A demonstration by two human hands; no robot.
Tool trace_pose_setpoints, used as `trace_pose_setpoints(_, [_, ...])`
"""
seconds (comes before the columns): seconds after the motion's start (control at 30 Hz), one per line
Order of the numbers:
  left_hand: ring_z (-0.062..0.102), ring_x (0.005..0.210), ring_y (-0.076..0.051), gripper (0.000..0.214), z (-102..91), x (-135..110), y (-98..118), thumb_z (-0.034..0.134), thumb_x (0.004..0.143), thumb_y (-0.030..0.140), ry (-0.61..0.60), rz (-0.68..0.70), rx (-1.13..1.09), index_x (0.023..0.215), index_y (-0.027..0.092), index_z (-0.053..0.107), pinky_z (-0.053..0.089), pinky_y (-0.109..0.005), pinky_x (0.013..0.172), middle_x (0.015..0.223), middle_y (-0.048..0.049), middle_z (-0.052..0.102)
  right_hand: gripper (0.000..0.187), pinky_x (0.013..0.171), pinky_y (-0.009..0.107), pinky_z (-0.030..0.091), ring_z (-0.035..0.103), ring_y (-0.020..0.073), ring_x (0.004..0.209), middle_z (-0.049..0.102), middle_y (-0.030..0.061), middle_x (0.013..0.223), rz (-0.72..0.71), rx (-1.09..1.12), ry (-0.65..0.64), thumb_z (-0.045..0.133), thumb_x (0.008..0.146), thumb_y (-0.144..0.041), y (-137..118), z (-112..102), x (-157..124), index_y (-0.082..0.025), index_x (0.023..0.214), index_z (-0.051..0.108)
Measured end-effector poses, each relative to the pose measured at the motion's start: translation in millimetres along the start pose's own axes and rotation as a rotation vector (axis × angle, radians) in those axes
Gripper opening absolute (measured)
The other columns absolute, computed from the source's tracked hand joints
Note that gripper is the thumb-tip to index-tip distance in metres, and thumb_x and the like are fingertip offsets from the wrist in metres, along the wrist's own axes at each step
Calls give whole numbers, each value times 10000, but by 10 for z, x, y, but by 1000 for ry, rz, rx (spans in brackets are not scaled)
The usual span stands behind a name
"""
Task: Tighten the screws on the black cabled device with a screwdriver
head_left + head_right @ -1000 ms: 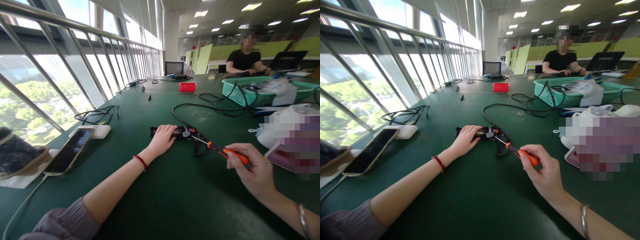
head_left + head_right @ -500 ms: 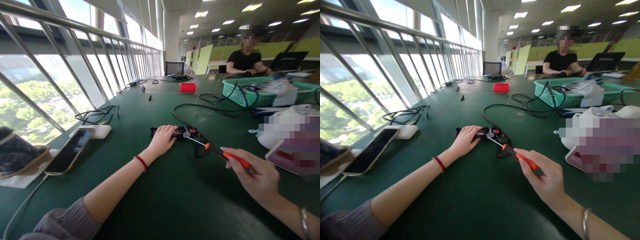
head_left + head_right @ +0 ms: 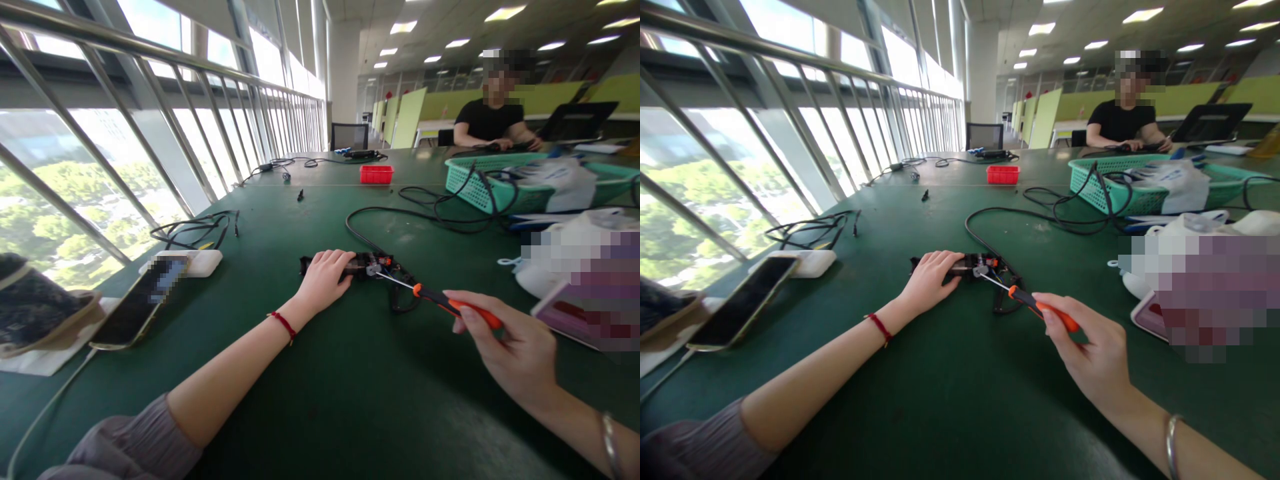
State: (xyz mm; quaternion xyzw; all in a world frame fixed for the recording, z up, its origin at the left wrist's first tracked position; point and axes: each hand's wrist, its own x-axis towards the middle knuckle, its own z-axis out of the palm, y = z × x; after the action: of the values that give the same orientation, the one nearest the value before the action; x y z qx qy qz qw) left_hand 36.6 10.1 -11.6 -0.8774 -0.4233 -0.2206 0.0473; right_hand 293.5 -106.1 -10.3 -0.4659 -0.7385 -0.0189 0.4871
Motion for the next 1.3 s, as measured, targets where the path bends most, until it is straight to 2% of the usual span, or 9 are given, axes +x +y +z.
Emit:
trace_pose_setpoints(0.3, [547,1054,-234,363,-11,-6,-3,519,835,190,11,12,-6,1198,182,509,404,-386,951,1146,-62,620,188,445,219,432,494,79,375,615,-53,565,35,20,-11,508,909,-261,-39,-12,37,-228,1024,653])
trace_pose_setpoints(0.73, [552,1026,-227,357,-4,-17,-22,524,837,199,23,44,25,1194,178,511,411,-370,913,1126,-64,624,191,487,223,454,522,85,406,621,-51,566,88,19,-12,510,913,-294,0,-1,5,-222,1010,658])
trace_pose_setpoints(1.1, [551,1032,-234,353,-13,-20,-21,516,841,201,19,43,17,1193,181,512,415,-379,913,1131,-70,623,254,489,243,456,608,136,532,611,-23,575,358,153,14,494,915,-380,60,43,4,-217,996,671])
trace_pose_setpoints(1.2, [551,1034,-234,354,-3,-17,-27,512,841,200,24,48,6,1195,189,511,417,-384,917,1130,-71,620,228,500,249,461,593,134,522,582,-34,556,332,128,25,530,893,-372,67,34,0,-219,982,673])
trace_pose_setpoints(1.3, [551,1035,-234,354,6,-14,-30,514,840,199,35,53,0,1193,189,510,416,-381,917,1124,-68,620,172,518,252,475,599,131,537,634,-17,634,237,51,45,590,850,-356,41,30,3,-224,916,680])
